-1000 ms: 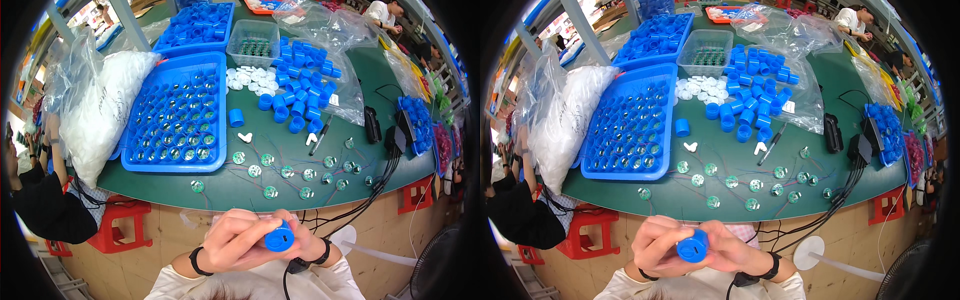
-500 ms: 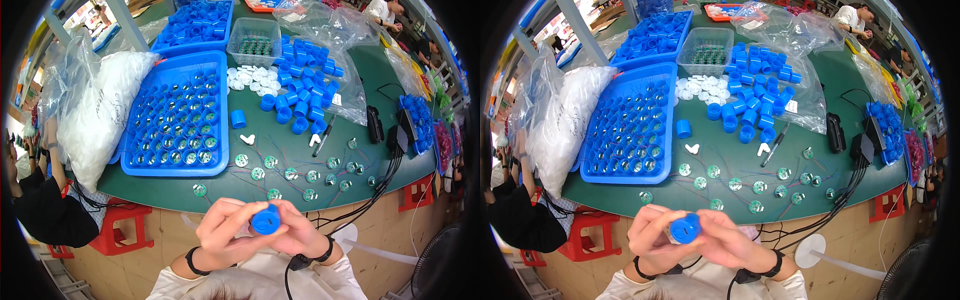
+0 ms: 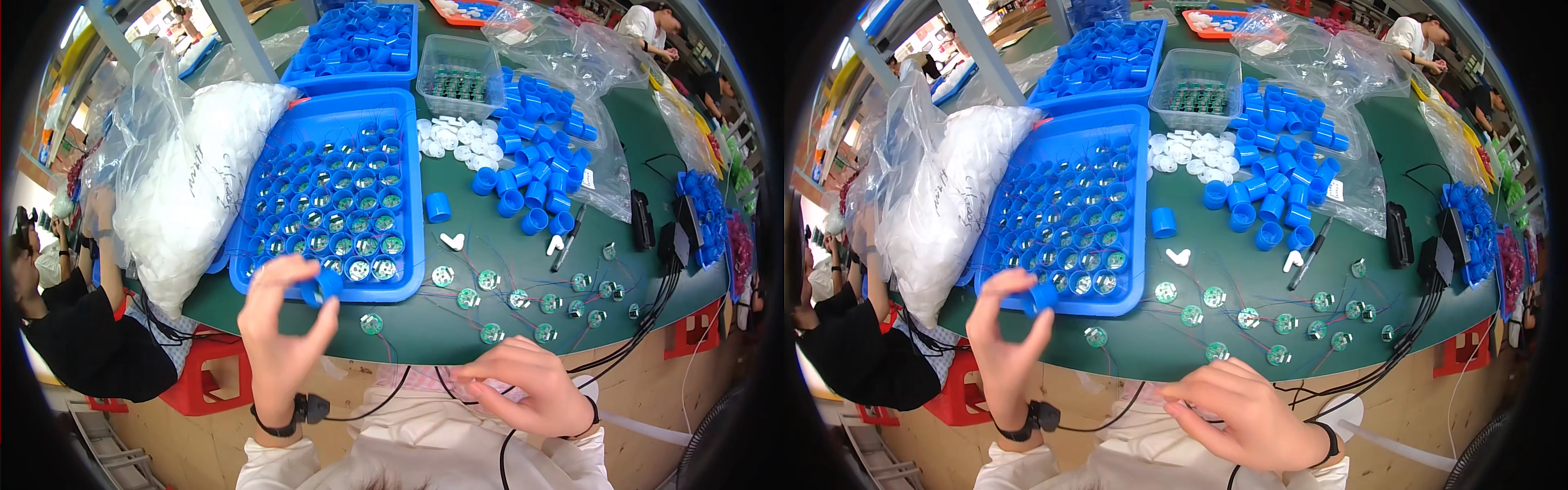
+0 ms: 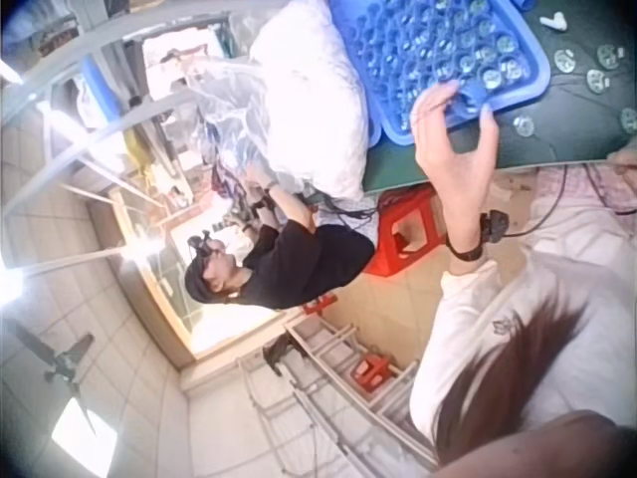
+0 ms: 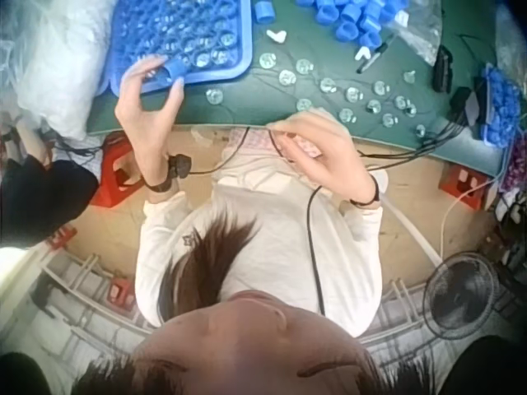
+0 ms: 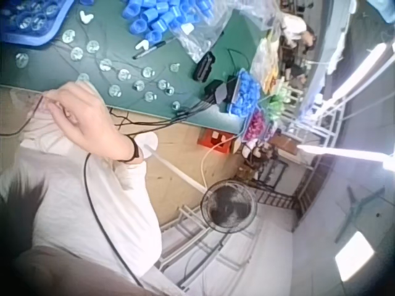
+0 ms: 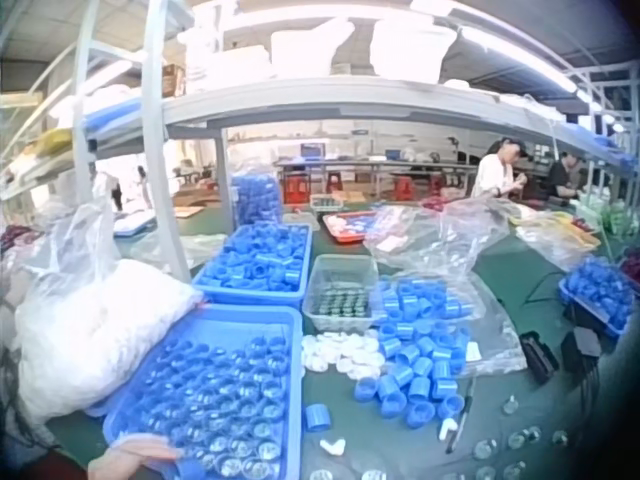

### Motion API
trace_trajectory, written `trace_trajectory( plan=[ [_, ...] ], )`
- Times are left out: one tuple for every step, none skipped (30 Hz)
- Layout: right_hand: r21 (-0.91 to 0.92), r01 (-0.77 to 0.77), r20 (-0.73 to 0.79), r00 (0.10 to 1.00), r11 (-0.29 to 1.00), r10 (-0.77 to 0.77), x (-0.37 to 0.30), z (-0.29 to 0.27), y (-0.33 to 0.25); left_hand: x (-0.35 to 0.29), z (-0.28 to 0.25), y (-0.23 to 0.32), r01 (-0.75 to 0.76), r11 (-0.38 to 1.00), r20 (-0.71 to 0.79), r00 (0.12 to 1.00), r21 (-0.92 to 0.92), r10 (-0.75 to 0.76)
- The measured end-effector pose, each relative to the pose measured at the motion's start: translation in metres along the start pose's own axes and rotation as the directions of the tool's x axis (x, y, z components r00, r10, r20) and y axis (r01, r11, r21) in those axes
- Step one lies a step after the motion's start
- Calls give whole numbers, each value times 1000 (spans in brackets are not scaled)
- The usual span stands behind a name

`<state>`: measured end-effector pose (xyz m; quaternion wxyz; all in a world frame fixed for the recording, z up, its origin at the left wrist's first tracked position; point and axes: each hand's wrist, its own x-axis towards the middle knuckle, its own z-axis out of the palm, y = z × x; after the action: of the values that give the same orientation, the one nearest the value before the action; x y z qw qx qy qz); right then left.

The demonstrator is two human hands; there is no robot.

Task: The person is assembling electronic components by placing small circuit boards into blue plastic caps and cases.

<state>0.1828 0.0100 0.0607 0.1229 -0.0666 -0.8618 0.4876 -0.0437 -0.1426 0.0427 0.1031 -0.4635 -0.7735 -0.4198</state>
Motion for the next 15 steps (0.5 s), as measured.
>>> trace_trajectory(
  plan=[
    [3, 1, 5, 1000, 1000, -1, 3, 3, 0, 6, 2, -6, 33, 998, -13, 999, 47, -32],
    [-89, -2, 15, 1000, 996, 3, 7, 7, 0, 11, 4, -11, 65, 994, -26, 998, 89, -63],
    [-180, -2, 24, 1000, 984, 7, 11, 11, 0, 14, 5, -17, 53, 987, 50, 997, 152, -61],
    [-179, -1, 28, 1000, 984, 7, 15, 15, 0, 15, 4, -17, 57, 987, 48, 997, 153, -65],
    [-202, 16, 47, 999, 979, -7, 18, 18, 2, 16, 5, -16, 38, 978, 93, 994, 207, -58],
    [-224, 36, 66, 998, 974, -21, 21, 22, 3, 16, 4, -16, 16, 965, 137, 989, 261, -53],
    [-223, 39, 70, 997, 974, -24, 26, 26, 5, 12, 2, -17, 43, 963, 136, 987, 267, -82],
    [-278, 62, 79, 996, 959, -42, 31, 29, 6, 9, 0, -16, 42, 963, 138, 987, 264, -80],
    [-331, 87, 90, 994, 939, -60, 36, 34, 7, 6, -2, -15, 35, 963, 108, 992, 266, -66],
    [-331, 86, 89, 994, 940, -60, 41, 40, 9, 3, -5, -13, 30, 963, 77, 996, 269, -52],
    [-371, 100, 85, 994, 923, -73, 45, 46, 13, -1, -7, -12, 28, 963, 77, 996, 268, -51],
    [-411, 113, 81, 993, 905, -87, 50, 53, 15, -5, -9, -11, 34, 966, 34, 998, 256, -45],
    [-411, 111, 78, 993, 905, -87, 54, 58, 17, -9, -11, -10, 39, 969, -8, 999, 243, -38],
    [-472, 146, 64, 989, 869, -131, 59, 63, 17, -15, -13, -10, 40, 968, -11, 999, 247, -39],
    [-532, 175, 51, 983, 828, -175, 63, 68, 18, -20, -16, -10, 48, 973, -43, 998, 224, -39]
  ],
)
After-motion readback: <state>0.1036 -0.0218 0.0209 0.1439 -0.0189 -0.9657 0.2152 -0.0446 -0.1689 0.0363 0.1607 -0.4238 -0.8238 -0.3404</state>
